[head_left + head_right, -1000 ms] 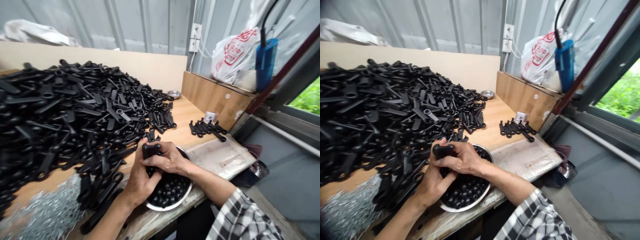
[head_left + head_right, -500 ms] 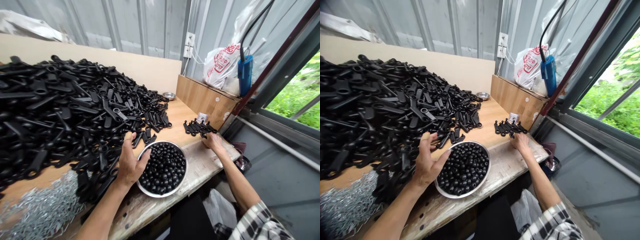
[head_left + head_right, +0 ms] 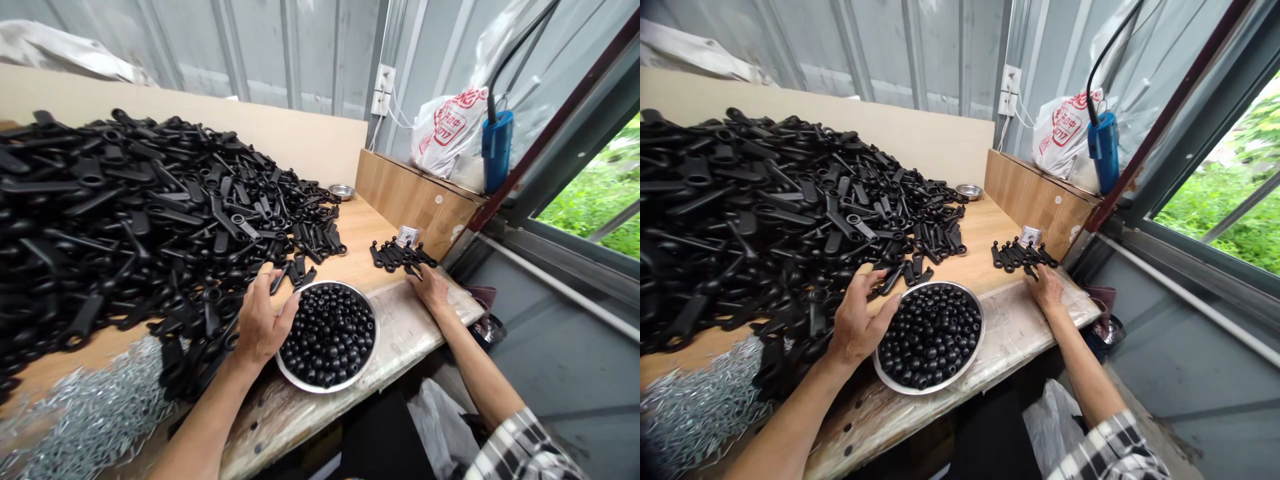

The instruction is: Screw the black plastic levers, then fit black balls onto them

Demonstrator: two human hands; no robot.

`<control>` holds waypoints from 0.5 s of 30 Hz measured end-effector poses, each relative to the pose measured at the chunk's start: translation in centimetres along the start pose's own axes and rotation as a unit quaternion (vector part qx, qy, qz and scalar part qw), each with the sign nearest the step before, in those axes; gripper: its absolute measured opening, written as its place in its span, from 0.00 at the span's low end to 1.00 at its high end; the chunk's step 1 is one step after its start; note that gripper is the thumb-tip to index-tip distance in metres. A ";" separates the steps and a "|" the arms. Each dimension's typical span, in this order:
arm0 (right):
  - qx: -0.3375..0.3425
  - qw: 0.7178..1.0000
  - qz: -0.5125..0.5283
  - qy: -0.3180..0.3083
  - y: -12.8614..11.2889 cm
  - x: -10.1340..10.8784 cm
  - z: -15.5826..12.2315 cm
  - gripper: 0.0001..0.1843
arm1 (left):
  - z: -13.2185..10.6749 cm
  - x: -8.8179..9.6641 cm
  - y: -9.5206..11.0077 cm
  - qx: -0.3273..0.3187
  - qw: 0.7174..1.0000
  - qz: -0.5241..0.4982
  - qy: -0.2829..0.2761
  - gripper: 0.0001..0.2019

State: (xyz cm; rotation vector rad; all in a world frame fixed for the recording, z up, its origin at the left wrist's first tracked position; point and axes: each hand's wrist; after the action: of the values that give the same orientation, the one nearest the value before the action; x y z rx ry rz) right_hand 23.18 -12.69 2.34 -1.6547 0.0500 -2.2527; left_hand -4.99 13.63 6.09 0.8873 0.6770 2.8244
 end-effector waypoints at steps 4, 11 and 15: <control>0.018 0.995 0.078 0.067 0.2 -0.3 0.0 0.21 | 0.1 0.3 -0.1 0.000 1.000 0.014 0.008 0.23; 0.090 0.949 0.275 0.122 -3.8 3.9 -2.3 0.19 | 0.7 0.8 -1.1 0.010 0.997 0.079 0.008 0.15; 0.288 0.841 0.454 -0.055 -7.6 11.4 -7.1 0.17 | 0.7 0.5 -1.2 0.020 0.992 0.116 -0.047 0.10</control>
State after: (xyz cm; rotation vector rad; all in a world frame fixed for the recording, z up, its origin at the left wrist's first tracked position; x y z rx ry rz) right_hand 11.65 -10.10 12.29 -1.0736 0.0938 -1.2656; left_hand -5.03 15.06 6.27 1.1698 0.6605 2.9534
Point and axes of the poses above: each hand's wrist, its own z-axis towards the middle knuckle, its own x-axis out of the back of the hand, y = z × x, and after that the axes turned 7 degrees about -x, right-handed
